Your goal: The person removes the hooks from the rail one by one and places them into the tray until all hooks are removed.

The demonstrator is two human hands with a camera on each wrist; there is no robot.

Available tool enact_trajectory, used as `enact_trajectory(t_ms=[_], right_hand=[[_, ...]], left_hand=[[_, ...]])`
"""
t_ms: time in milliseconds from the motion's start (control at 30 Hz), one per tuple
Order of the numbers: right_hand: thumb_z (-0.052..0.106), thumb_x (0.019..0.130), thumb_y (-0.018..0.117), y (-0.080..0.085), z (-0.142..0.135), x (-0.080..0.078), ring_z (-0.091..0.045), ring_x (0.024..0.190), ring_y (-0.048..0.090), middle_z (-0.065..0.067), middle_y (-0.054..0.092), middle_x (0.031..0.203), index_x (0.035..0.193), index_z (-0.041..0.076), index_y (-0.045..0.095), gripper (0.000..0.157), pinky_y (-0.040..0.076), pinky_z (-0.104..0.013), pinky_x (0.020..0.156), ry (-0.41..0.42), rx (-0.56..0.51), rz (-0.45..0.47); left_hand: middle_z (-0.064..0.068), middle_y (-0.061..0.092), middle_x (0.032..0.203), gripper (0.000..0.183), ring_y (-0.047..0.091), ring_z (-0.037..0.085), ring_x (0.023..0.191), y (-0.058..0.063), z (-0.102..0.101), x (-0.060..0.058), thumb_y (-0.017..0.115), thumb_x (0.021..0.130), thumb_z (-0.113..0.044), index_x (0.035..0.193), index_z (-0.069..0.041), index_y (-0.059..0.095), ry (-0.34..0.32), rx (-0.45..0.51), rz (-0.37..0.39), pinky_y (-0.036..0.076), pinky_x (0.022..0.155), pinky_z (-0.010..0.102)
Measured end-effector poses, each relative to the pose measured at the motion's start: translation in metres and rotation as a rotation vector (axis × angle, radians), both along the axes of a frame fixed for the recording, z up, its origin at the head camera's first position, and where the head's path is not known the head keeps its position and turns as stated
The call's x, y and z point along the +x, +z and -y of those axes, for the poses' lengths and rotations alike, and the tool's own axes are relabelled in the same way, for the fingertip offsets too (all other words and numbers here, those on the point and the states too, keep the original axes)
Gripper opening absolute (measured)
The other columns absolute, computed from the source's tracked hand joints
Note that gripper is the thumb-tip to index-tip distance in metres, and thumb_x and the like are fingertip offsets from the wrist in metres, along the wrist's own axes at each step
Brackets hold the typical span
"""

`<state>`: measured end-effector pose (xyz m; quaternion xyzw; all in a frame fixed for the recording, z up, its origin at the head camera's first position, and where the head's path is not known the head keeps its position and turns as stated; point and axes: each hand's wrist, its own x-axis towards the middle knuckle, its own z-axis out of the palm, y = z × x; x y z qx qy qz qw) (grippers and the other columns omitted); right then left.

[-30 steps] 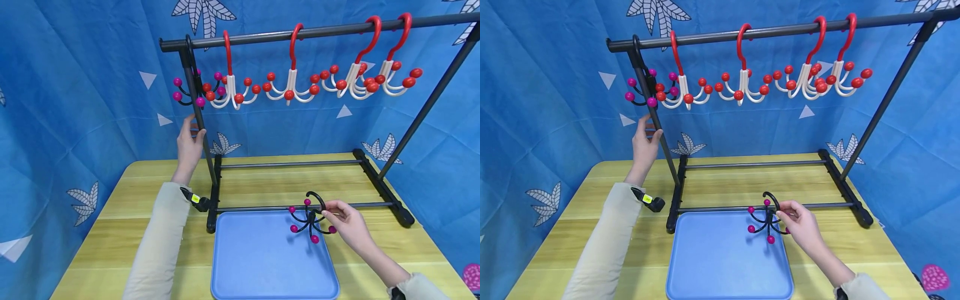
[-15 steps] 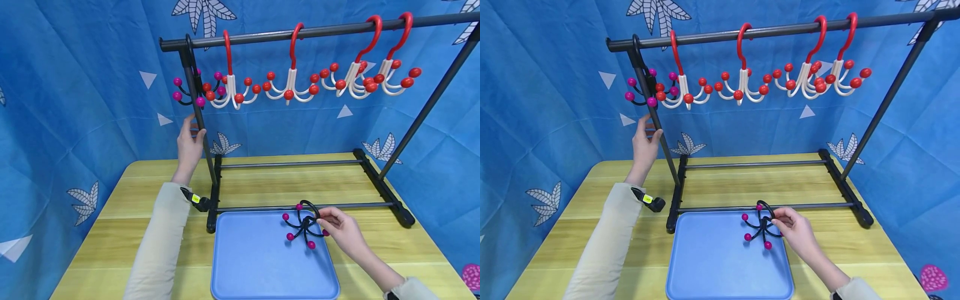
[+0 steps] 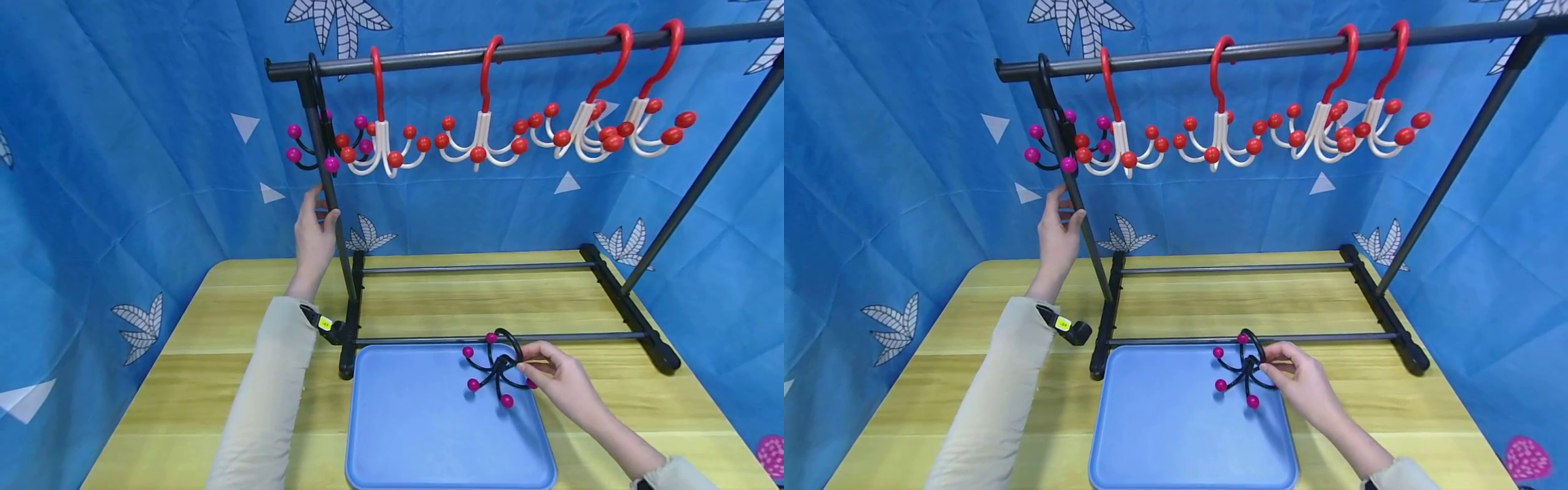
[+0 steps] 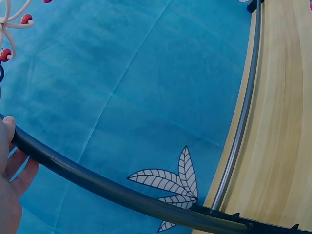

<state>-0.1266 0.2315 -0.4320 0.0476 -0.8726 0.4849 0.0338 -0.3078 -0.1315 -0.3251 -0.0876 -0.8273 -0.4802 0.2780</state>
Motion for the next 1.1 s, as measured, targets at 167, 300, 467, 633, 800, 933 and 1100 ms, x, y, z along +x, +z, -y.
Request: enact_trajectory(t_ms=[167, 300, 467, 633, 800, 933, 1100], right_hand=[[0.002, 0.082, 0.064, 0.002, -0.005, -0.001, -0.025, 0.089, 0.063, -0.014, 0.063, 0.099, 0.099, 0.0, 0.06, 0.017, 0.053, -0.024, 0.07, 0.075, 0.035, 0.025], [-0.002, 0.082, 0.063, 0.003, -0.011, -0.004, -0.027, 0.091, 0.062, -0.009, 0.064, 0.097, 0.097, 0.002, 0.061, 0.016, 0.053, -0.03, 0.075, 0.132, 0.159, 0.015], [-0.002, 0.083, 0.061, 0.014, -0.022, -0.012, -0.023, 0.09, 0.061, -0.004, 0.064, 0.097, 0.098, 0.006, 0.062, 0.017, 0.052, -0.036, 0.076, 0.174, 0.302, -0.02], [0.004, 0.086, 0.059, 0.039, -0.031, -0.026, -0.024, 0.087, 0.063, -0.006, 0.065, 0.096, 0.099, 0.008, 0.063, 0.014, 0.052, -0.037, 0.073, 0.154, 0.402, -0.121], [0.011, 0.089, 0.058, 0.072, -0.033, -0.037, -0.029, 0.085, 0.062, -0.009, 0.065, 0.092, 0.098, 0.006, 0.063, 0.011, 0.052, -0.041, 0.067, 0.072, 0.465, -0.235], [0.011, 0.088, 0.059, 0.099, -0.036, -0.046, -0.029, 0.08, 0.063, -0.009, 0.065, 0.088, 0.097, 0.005, 0.063, 0.011, 0.052, -0.033, 0.063, 0.025, 0.491, -0.353], [0.011, 0.089, 0.057, 0.128, -0.04, -0.059, -0.028, 0.078, 0.061, -0.012, 0.064, 0.088, 0.098, 0.004, 0.062, 0.013, 0.045, -0.019, 0.06, -0.05, 0.515, -0.425]], left_hand=[[0.015, 0.052, 0.111, 0.054, 0.054, 0.028, 0.099, -0.001, 0.0, 0.0, 0.047, 0.088, -0.038, 0.135, -0.014, 0.036, -0.004, 0.003, -0.015, 0.047, 0.085, 0.039], [0.014, 0.053, 0.111, 0.053, 0.055, 0.027, 0.099, 0.0, 0.001, 0.001, 0.047, 0.088, -0.039, 0.134, -0.015, 0.036, -0.008, 0.002, -0.016, 0.047, 0.085, 0.038], [0.012, 0.055, 0.11, 0.047, 0.056, 0.026, 0.098, 0.0, 0.001, 0.0, 0.05, 0.09, -0.03, 0.134, -0.017, 0.037, -0.008, 0.016, 0.001, 0.047, 0.084, 0.038], [0.013, 0.055, 0.112, 0.047, 0.056, 0.027, 0.098, -0.002, 0.002, -0.002, 0.051, 0.091, -0.027, 0.135, -0.018, 0.037, -0.006, 0.02, 0.01, 0.047, 0.084, 0.038], [0.011, 0.055, 0.112, 0.046, 0.056, 0.025, 0.099, -0.002, 0.002, -0.001, 0.05, 0.091, -0.028, 0.134, -0.02, 0.037, 0.005, 0.028, 0.024, 0.047, 0.084, 0.037], [0.01, 0.057, 0.111, 0.046, 0.056, 0.024, 0.097, -0.002, 0.002, 0.0, 0.05, 0.09, -0.03, 0.134, -0.021, 0.038, 0.011, 0.023, 0.018, 0.047, 0.082, 0.037], [0.01, 0.057, 0.11, 0.045, 0.056, 0.025, 0.097, -0.001, 0.001, 0.0, 0.052, 0.091, -0.023, 0.134, -0.02, 0.039, 0.013, 0.026, 0.012, 0.047, 0.081, 0.038]])
